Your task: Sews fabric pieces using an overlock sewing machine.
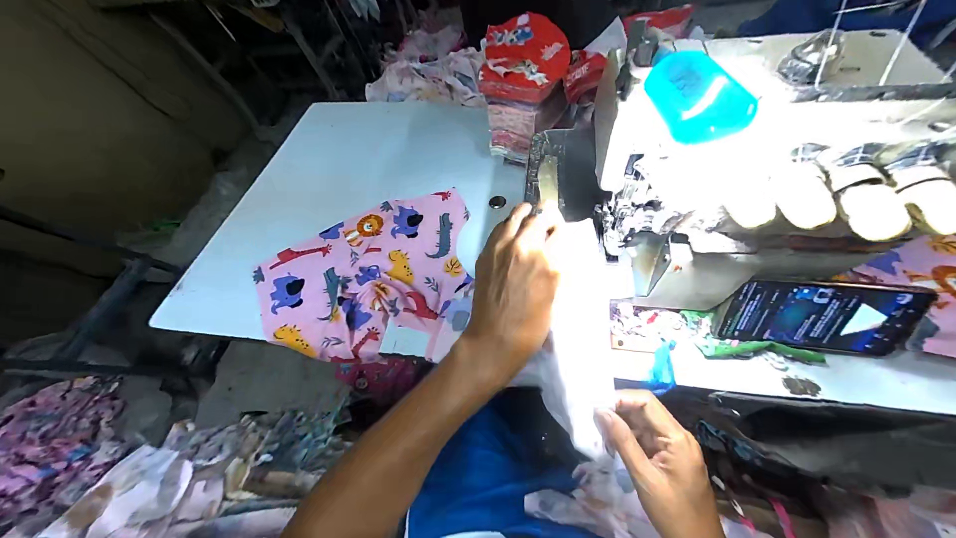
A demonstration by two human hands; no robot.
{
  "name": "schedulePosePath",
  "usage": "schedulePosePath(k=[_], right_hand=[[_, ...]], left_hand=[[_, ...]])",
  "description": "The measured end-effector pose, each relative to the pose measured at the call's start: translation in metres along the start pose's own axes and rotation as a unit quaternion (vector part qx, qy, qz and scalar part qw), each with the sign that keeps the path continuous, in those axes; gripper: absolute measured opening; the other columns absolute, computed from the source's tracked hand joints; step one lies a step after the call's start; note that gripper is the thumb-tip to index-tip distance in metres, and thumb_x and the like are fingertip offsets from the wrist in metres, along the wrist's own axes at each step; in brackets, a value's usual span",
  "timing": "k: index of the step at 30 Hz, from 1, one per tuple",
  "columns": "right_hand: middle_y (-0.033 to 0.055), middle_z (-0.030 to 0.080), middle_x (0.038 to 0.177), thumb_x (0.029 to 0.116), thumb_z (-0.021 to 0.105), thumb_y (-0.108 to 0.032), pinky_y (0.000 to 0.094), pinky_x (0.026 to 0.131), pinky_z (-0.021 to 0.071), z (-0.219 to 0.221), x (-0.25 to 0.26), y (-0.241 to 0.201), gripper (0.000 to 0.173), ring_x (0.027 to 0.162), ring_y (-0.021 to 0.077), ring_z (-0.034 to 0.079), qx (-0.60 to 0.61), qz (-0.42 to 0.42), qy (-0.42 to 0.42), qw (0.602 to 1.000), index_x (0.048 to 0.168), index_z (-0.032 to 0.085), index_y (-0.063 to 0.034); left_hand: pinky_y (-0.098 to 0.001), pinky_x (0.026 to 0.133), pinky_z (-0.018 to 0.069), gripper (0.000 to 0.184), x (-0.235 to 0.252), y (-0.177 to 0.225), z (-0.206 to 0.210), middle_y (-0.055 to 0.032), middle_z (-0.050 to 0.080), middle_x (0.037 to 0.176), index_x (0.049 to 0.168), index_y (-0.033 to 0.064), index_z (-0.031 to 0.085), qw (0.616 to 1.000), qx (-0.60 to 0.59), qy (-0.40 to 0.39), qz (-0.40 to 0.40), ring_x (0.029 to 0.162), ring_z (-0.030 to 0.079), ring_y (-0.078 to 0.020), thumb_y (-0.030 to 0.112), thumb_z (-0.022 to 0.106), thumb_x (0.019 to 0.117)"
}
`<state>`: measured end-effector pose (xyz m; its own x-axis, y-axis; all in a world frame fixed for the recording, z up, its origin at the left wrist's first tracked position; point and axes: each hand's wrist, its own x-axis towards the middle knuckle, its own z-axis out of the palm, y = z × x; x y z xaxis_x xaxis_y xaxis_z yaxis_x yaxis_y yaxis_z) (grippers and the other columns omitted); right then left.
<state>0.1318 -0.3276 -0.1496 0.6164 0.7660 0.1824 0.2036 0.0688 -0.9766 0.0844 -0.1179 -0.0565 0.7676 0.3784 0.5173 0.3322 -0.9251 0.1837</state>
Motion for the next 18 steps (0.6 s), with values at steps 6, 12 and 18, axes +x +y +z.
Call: schedulePosePath(k=[6,12,18], right_hand=[[-0.0010,0.073,0.094,0.0984,0.062,-0.004,0.0157,0.079,0.0583,-0.010,-0.017,-0.002,0.010,0.084,-0.0035,0.068,-0.005,0.055,-0.060,0.997,0.104,0.068,0.0019],[-0.0072,0.072,0.095,0.1003,0.059,-0.002,0.0135,0.076,0.0572,-0.014,-0.029,-0.002,0.008,0.083,-0.0074,0.066,0.012,0.084,-0.035,0.996,0.108,0.062,-0.0022],[0.0004,0.075,0.101,0.0997,0.059,-0.003,0.0157,0.086,0.0568,-0.018,-0.022,0.005,0.017,0.091,-0.0044,0.068,-0.017,0.036,-0.012,0.999,0.109,0.069,0.0060]], left_hand=[[-0.0420,0.098,0.0463,0.044,-0.037,0.010,0.013,-0.0155,0.064,0.124,0.124,0.0102,0.075,0.999,-0.024,0.026,-0.024,0.119,0.056,-0.0326,0.044,0.056,0.1022],[-0.0384,0.105,0.0435,0.044,-0.042,0.020,0.023,-0.0135,0.062,0.130,0.123,0.0158,0.075,0.999,-0.025,0.030,0.017,0.128,0.052,-0.0301,0.049,0.057,0.1007],[-0.0382,0.094,0.0498,0.042,-0.023,0.021,0.021,-0.0112,0.064,0.128,0.134,0.0217,0.070,0.999,-0.026,-0.002,0.037,0.122,0.058,-0.0289,0.045,0.051,0.1038]])
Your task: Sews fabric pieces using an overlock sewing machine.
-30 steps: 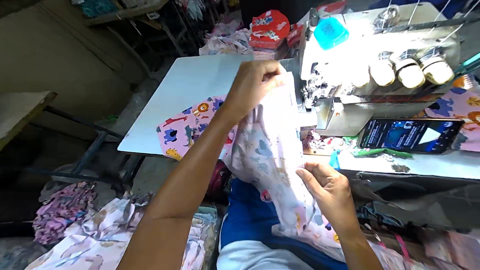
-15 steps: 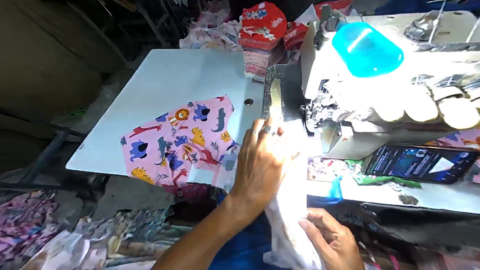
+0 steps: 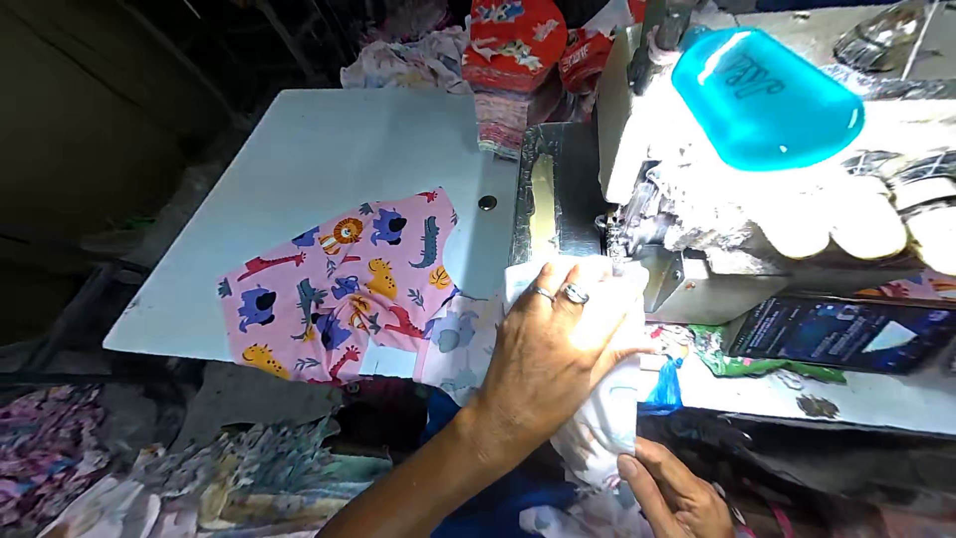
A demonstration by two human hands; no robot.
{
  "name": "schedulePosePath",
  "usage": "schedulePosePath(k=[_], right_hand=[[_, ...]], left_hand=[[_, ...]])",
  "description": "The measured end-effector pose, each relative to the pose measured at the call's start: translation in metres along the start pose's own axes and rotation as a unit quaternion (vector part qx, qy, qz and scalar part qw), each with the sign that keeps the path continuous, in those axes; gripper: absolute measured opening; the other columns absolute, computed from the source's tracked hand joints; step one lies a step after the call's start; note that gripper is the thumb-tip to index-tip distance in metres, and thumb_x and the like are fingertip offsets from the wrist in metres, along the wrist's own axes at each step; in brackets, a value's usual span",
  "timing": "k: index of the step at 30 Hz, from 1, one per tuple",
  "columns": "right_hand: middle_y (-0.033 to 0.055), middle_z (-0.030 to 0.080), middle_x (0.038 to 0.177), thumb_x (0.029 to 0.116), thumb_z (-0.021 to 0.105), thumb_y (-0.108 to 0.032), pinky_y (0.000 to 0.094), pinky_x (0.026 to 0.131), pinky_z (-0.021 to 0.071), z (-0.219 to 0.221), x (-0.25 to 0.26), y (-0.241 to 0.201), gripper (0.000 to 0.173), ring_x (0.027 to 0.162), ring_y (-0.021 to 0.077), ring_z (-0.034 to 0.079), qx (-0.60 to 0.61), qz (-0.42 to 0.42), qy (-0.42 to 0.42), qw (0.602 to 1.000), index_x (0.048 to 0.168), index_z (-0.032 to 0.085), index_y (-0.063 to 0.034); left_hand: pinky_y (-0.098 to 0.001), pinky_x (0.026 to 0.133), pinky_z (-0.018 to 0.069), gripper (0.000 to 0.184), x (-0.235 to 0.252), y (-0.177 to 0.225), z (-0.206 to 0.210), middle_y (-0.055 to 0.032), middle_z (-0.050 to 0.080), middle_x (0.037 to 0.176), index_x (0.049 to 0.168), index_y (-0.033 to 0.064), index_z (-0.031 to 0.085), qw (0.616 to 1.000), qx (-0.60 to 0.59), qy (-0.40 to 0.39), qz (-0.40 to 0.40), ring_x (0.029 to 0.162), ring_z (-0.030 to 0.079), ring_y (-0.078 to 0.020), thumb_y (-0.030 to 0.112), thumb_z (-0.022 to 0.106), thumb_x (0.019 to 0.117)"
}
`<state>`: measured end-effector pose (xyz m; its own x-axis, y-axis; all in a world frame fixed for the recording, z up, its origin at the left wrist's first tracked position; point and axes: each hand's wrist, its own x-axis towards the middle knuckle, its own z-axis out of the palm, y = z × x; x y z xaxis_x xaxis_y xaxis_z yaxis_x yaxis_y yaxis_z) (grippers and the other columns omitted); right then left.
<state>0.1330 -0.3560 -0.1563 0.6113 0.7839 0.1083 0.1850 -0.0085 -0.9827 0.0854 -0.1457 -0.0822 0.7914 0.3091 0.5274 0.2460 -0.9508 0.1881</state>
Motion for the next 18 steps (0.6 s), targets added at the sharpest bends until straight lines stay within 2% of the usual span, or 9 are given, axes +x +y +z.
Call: schedulePosePath(k=[2,4,5,7,11,14,16,17,18], right_hand=[[0.0017,0.075,0.101,0.0993,0.059,-0.003,0.0158,0.084,0.0570,0.002,0.008,-0.001,0.017,0.089,-0.0035,0.068,0.005,-0.021,0.000,1.000,0.109,0.070,0.0059],[0.0001,0.075,0.100,0.1005,0.059,-0.007,0.0139,0.081,0.0569,0.005,0.021,-0.002,0.017,0.086,-0.0043,0.067,0.001,-0.051,0.007,0.999,0.109,0.071,0.0029],[-0.0008,0.074,0.097,0.1009,0.059,-0.009,0.0124,0.078,0.0562,0.008,0.029,-0.003,0.017,0.083,-0.0052,0.066,-0.007,-0.070,0.017,0.997,0.108,0.071,0.0015],[-0.0016,0.074,0.092,0.1002,0.060,-0.012,0.0113,0.076,0.0560,0.011,0.048,-0.007,0.018,0.081,-0.0060,0.066,-0.024,-0.100,0.038,0.994,0.106,0.072,0.0010],[-0.0004,0.073,0.091,0.1004,0.059,-0.010,0.0127,0.076,0.0570,0.014,0.083,-0.020,0.019,0.081,-0.0046,0.067,-0.032,-0.122,0.051,0.991,0.107,0.070,0.0039],[-0.0038,0.070,0.082,0.1009,0.059,-0.013,0.0131,0.071,0.0552,0.015,0.095,-0.028,0.017,0.074,-0.0047,0.065,-0.036,-0.112,0.056,0.991,0.105,0.069,0.0000],[-0.0022,0.072,0.089,0.0994,0.062,-0.015,0.0149,0.076,0.0578,0.013,0.090,-0.028,0.017,0.080,-0.0025,0.068,-0.023,-0.100,0.050,0.994,0.109,0.068,-0.0015],[0.0000,0.073,0.095,0.0975,0.065,-0.015,0.0166,0.080,0.0594,0.012,0.084,-0.025,0.020,0.085,-0.0002,0.070,-0.018,-0.092,0.046,0.995,0.112,0.067,-0.0013],[0.0027,0.072,0.101,0.0950,0.069,-0.016,0.0184,0.080,0.0606,0.010,0.078,-0.021,0.026,0.089,0.0026,0.071,-0.020,-0.079,0.041,0.996,0.116,0.066,-0.0016]], left_hand=[[-0.0392,0.080,0.0558,0.037,0.010,-0.013,-0.006,-0.0161,0.064,0.126,0.128,0.0089,0.069,0.999,-0.040,0.010,-0.003,0.113,0.064,-0.0312,0.032,0.058,0.1005],[-0.0388,0.091,0.0556,0.033,0.024,-0.030,-0.013,-0.0206,0.060,0.127,0.124,-0.0031,0.061,0.997,-0.081,-0.002,-0.008,0.116,0.062,-0.0314,0.019,0.062,0.0991],[-0.0361,0.099,0.0508,0.028,0.034,-0.039,-0.013,-0.0191,0.057,0.128,0.121,-0.0017,0.059,0.994,-0.104,-0.014,-0.005,0.119,0.058,-0.0287,0.017,0.058,0.1009],[-0.0347,0.104,0.0448,0.023,0.057,-0.057,-0.009,-0.0219,0.053,0.132,0.117,-0.0003,0.059,0.991,-0.131,-0.031,0.008,0.125,0.053,-0.0294,0.016,0.056,0.1011],[-0.0393,0.113,0.0406,0.028,0.091,-0.086,0.006,-0.0267,0.046,0.145,0.122,-0.0027,0.059,0.989,-0.145,-0.036,-0.007,0.136,0.048,-0.0337,0.014,0.057,0.1010],[-0.0461,0.116,0.0384,0.054,0.094,-0.094,0.005,-0.0283,0.040,0.154,0.144,-0.0056,0.047,0.981,-0.174,0.001,-0.090,0.142,0.043,-0.0369,0.024,0.062,0.1010],[-0.0465,0.116,0.0394,0.088,0.064,-0.083,-0.009,-0.0254,0.033,0.161,0.162,0.0014,0.022,0.964,-0.202,-0.036,-0.170,0.144,0.043,-0.0339,0.041,0.066,0.0968],[-0.0478,0.110,0.0459,0.100,0.040,-0.074,-0.021,-0.0243,0.039,0.158,0.164,0.0059,0.013,0.955,-0.203,-0.082,-0.200,0.138,0.050,-0.0328,0.046,0.070,0.0920],[-0.0522,0.104,0.0495,0.107,0.010,-0.065,-0.037,-0.0237,0.051,0.149,0.165,0.0083,0.015,0.946,-0.195,-0.134,-0.221,0.129,0.058,-0.0337,0.048,0.076,0.0865]])
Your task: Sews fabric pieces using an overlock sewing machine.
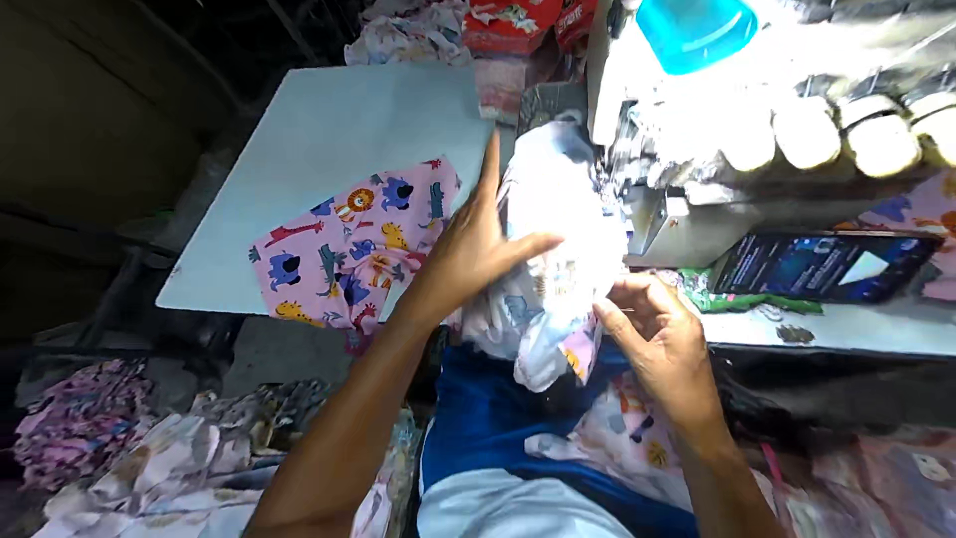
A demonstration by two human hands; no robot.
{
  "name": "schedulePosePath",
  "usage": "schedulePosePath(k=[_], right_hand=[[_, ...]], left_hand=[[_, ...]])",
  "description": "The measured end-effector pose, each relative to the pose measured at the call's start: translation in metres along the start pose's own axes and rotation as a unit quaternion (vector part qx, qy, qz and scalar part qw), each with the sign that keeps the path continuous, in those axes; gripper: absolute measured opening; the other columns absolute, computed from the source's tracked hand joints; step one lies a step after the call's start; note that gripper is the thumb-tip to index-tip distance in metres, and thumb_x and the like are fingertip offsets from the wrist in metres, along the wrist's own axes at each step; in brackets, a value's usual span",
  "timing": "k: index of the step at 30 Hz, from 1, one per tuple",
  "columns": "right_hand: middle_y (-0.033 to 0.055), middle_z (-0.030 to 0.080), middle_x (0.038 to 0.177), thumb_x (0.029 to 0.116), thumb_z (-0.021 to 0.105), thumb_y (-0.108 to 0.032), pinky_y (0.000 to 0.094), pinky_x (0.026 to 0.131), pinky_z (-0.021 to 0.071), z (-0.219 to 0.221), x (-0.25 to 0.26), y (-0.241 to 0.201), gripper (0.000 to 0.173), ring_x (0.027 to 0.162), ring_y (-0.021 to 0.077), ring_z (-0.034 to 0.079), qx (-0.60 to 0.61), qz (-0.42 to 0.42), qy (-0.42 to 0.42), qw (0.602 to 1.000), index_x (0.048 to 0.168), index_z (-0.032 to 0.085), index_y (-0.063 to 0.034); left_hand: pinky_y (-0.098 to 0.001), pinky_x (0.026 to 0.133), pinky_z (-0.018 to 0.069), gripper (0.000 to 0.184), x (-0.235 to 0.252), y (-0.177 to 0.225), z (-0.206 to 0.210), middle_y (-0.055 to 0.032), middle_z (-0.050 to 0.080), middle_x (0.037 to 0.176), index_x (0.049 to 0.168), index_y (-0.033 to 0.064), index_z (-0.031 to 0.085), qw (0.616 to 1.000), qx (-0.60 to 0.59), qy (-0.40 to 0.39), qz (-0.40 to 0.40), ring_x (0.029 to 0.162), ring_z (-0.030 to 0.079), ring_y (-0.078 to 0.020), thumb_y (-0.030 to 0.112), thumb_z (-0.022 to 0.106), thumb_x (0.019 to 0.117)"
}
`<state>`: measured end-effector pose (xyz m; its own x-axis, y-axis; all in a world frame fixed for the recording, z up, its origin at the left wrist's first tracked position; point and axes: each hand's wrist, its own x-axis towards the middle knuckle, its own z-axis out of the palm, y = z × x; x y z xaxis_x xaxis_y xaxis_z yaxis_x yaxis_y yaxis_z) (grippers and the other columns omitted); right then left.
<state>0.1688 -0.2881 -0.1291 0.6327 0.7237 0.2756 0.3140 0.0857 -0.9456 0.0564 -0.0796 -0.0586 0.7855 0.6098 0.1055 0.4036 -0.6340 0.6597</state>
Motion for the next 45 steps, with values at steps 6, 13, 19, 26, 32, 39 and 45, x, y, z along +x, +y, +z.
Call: schedulePosePath(k=[6,13,19,26,32,39,45], right_hand=[[0.0049,0.073,0.100,0.0936,0.070,-0.016,0.0196,0.081,0.0588,-0.009,-0.023,0.019,0.029,0.087,0.0031,0.070,-0.067,0.017,-0.022,0.997,0.119,0.069,-0.0019],[0.0017,0.070,0.087,0.1012,0.061,-0.017,0.0189,0.060,0.0564,0.003,-0.016,0.009,0.022,0.064,0.0018,0.064,-0.065,0.025,-0.031,0.997,0.117,0.068,-0.0031],[0.0130,0.064,0.092,0.0901,0.073,-0.021,0.0403,0.068,0.0524,0.019,-0.011,0.004,0.035,0.078,0.0211,0.063,-0.159,-0.011,0.018,0.987,0.115,0.058,-0.0012],[0.0112,0.065,0.107,0.0972,0.062,-0.012,0.0340,0.062,0.0509,0.001,-0.013,0.001,0.014,0.074,0.0170,0.060,-0.263,-0.098,0.026,0.959,0.102,0.071,-0.0031],[0.0021,0.064,0.079,0.1028,0.059,-0.023,0.0248,0.055,0.0477,-0.007,-0.012,-0.004,0.021,0.059,0.0073,0.055,-0.188,-0.065,-0.009,0.980,0.112,0.068,-0.0070],[-0.0064,0.064,0.075,0.0999,0.061,-0.012,0.0134,0.052,0.0497,-0.035,-0.013,0.000,0.007,0.055,-0.0014,0.056,0.129,0.043,-0.094,0.986,0.099,0.068,-0.0110],[0.0184,0.067,0.097,0.1014,0.057,-0.013,0.0442,0.058,0.0510,-0.049,-0.031,0.020,0.021,0.065,0.0273,0.062,-0.332,-0.021,0.079,0.940,0.112,0.069,0.0003]], left_hand=[[-0.0400,0.080,0.0554,0.026,-0.127,-0.053,-0.043,-0.0108,0.069,0.101,0.109,-0.0030,0.070,0.996,-0.014,0.005,-0.092,0.087,0.066,-0.0158,0.017,0.073,0.0932],[-0.0236,0.075,0.0611,0.026,-0.139,-0.009,-0.018,0.0061,0.072,0.098,0.128,0.0150,0.056,0.898,-0.324,0.126,-0.269,0.085,0.071,-0.0028,0.027,0.049,0.1061],[-0.0213,0.076,0.0602,0.027,-0.147,-0.019,-0.019,0.0057,0.073,0.092,0.115,0.0074,0.066,0.960,-0.181,0.038,-0.209,0.082,0.069,0.0009,0.014,0.076,0.0900],[-0.0216,0.085,0.0582,0.025,-0.155,-0.026,-0.008,0.0077,0.071,0.100,0.121,0.0087,0.062,0.941,-0.241,0.114,-0.209,0.092,0.068,0.0011,0.012,0.065,0.0972],[-0.0245,0.082,0.0608,0.026,-0.152,-0.020,0.004,0.0049,0.073,0.099,0.125,0.0079,0.059,0.914,-0.304,0.167,-0.211,0.089,0.071,-0.0036,0.011,0.062,0.0991],[-0.0151,0.074,0.0574,0.020,-0.150,-0.012,-0.010,0.0118,0.071,0.093,0.121,0.0090,0.060,0.917,-0.224,0.224,-0.241,0.082,0.067,0.0067,0.007,0.060,0.1015],[-0.0196,0.081,0.0582,0.025,-0.150,-0.025,-0.004,0.0089,0.070,0.101,0.125,0.0071,0.058,0.924,-0.215,0.218,-0.229,0.090,0.067,0.0045,0.008,0.061,0.1005]])
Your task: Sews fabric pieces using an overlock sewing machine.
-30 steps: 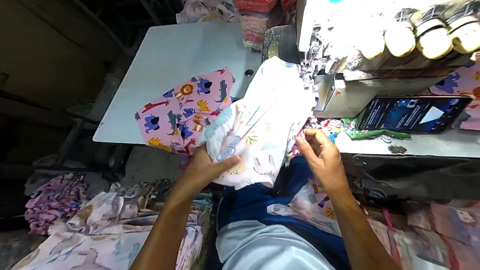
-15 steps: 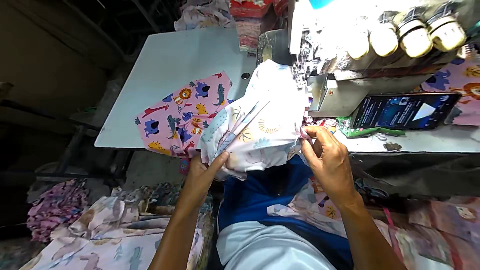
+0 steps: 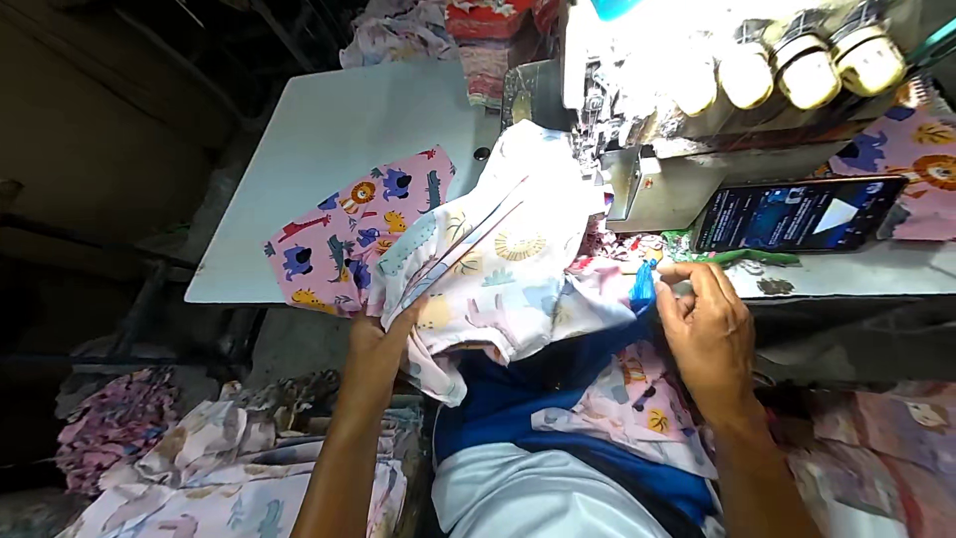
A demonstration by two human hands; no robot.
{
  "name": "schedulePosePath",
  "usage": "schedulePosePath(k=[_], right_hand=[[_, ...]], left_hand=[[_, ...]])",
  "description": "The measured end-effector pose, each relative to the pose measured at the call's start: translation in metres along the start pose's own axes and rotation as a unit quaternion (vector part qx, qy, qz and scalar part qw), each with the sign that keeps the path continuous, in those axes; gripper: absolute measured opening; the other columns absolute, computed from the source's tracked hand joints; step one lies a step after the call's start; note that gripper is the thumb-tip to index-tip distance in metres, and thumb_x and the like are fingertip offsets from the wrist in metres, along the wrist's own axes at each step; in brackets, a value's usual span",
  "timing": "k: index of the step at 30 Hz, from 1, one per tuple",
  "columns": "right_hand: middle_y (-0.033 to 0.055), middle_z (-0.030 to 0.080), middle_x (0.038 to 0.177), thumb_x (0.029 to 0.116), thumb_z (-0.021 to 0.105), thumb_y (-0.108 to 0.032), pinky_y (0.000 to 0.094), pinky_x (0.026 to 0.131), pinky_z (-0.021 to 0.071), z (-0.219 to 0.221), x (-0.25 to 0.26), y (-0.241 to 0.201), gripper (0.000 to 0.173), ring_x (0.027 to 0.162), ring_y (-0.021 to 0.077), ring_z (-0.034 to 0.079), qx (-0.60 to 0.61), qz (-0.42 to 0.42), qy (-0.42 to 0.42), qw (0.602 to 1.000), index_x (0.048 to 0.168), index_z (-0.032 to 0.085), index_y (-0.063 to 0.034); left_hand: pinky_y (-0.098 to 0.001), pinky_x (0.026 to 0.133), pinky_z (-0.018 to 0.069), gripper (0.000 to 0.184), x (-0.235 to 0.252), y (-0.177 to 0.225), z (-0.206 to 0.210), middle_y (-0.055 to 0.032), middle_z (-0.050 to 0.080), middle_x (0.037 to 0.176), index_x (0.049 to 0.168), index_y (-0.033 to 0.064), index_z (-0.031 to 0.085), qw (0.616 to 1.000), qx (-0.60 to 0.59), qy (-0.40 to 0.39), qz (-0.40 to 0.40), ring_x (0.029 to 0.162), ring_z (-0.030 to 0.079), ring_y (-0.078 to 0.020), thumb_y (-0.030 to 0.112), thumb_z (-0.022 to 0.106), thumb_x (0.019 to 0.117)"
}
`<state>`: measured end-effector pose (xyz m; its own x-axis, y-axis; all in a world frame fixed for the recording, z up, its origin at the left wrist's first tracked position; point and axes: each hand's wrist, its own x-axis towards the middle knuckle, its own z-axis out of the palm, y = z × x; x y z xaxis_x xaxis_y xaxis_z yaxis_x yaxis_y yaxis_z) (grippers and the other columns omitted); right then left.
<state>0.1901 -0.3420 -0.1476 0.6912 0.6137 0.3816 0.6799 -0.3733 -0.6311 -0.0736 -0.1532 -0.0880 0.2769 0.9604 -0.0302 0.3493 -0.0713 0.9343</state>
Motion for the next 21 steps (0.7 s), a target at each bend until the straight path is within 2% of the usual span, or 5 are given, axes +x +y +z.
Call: schedulePosePath(k=[2,7,15,19,21], right_hand=[[0.0198,0.068,0.108,0.1014,0.057,-0.010,0.0424,0.059,0.0520,0.000,0.001,-0.006,0.025,0.069,0.0270,0.064,-0.019,-0.015,0.023,0.999,0.122,0.068,-0.0013],[0.0126,0.066,0.107,0.0995,0.063,-0.011,0.0285,0.061,0.0511,0.016,0.011,-0.030,0.017,0.072,0.0147,0.060,0.096,-0.102,0.020,0.990,0.111,0.074,-0.0041],[0.0120,0.068,0.103,0.0945,0.074,-0.022,0.0345,0.060,0.0523,0.042,0.036,-0.041,0.029,0.065,0.0165,0.059,0.169,-0.096,-0.078,0.978,0.114,0.069,-0.0014],[0.0067,0.061,0.088,0.0919,0.076,-0.020,0.0329,0.066,0.0458,0.032,0.040,-0.039,0.017,0.068,0.0135,0.055,0.180,-0.090,-0.108,0.974,0.098,0.072,-0.0042],[0.0052,0.060,0.087,0.0916,0.076,-0.017,0.0244,0.056,0.0501,0.024,0.038,-0.039,0.014,0.061,0.0085,0.055,0.208,-0.071,-0.123,0.968,0.095,0.070,-0.0055]], left_hand=[[-0.0194,0.081,0.0579,0.026,0.001,-0.001,0.001,0.0087,0.070,0.101,0.126,0.0066,0.058,1.000,0.011,0.001,0.001,0.090,0.067,0.0051,0.008,0.062,0.0998],[-0.0204,0.082,0.0589,0.026,0.003,-0.004,0.001,0.0087,0.071,0.102,0.124,0.0073,0.059,1.000,-0.001,0.001,0.017,0.090,0.068,0.0033,0.008,0.063,0.0985],[-0.0205,0.086,0.0582,0.028,0.006,-0.006,0.001,0.0082,0.071,0.105,0.125,0.0065,0.059,0.999,-0.008,-0.007,0.038,0.094,0.068,0.0028,0.007,0.064,0.0974],[-0.0253,0.093,0.0567,0.028,0.011,-0.005,0.013,0.0061,0.068,0.113,0.131,0.0067,0.053,0.997,-0.070,-0.014,0.039,0.103,0.067,-0.0006,0.008,0.055,0.1031],[-0.0295,0.093,0.0578,0.027,0.011,0.000,0.024,0.0029,0.068,0.113,0.133,0.0077,0.050,0.991,-0.135,-0.017,0.012,0.103,0.068,-0.0051,0.011,0.048,0.1068]])
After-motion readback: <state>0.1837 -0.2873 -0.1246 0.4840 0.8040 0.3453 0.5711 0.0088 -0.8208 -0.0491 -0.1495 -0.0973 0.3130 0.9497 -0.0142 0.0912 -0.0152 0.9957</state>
